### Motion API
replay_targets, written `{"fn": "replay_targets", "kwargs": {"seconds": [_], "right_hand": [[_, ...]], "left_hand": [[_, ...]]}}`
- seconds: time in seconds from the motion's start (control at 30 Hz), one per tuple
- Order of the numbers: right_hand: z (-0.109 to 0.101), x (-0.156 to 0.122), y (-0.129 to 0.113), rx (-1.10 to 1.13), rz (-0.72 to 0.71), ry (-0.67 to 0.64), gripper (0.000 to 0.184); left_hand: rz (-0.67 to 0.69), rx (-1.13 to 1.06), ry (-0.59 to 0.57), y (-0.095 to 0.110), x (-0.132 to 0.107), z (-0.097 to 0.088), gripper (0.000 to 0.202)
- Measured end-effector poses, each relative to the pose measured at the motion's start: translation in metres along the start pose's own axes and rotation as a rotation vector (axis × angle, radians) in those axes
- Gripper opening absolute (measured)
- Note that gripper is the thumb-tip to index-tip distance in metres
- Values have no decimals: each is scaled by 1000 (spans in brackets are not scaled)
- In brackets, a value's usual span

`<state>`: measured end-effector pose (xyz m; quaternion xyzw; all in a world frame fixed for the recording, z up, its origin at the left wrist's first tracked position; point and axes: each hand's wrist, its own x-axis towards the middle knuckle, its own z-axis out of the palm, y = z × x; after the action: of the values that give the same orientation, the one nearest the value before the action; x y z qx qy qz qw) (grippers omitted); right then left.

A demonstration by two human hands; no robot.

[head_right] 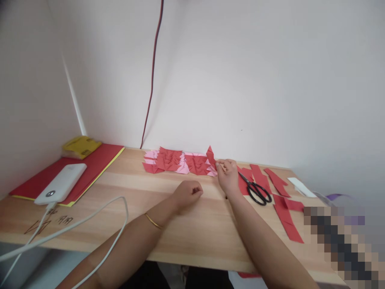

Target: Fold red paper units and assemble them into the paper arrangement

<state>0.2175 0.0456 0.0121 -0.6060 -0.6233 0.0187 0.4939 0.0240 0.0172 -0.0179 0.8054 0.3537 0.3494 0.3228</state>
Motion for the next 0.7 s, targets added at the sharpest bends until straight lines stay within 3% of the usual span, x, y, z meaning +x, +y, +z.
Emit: {"fn": "replay_targets", "kwargs": {"seconds": [0.23,0.43,0.57,0.7], "right_hand": [[10,41,-1,-3,-114,-219,22],[56,77,-30,-44,-262,-421,19],[88,88,-49,-148,-312,-587,20],[104,92,-56,-296,-333,-649,21]], "left_hand": [[-18,-56,0,2,1,2,11],[-57,-112,33,-3,2,4,12],[-73,-109,25,-1,0,4,13],[-68,-71,13,1,0,2,13]]}}
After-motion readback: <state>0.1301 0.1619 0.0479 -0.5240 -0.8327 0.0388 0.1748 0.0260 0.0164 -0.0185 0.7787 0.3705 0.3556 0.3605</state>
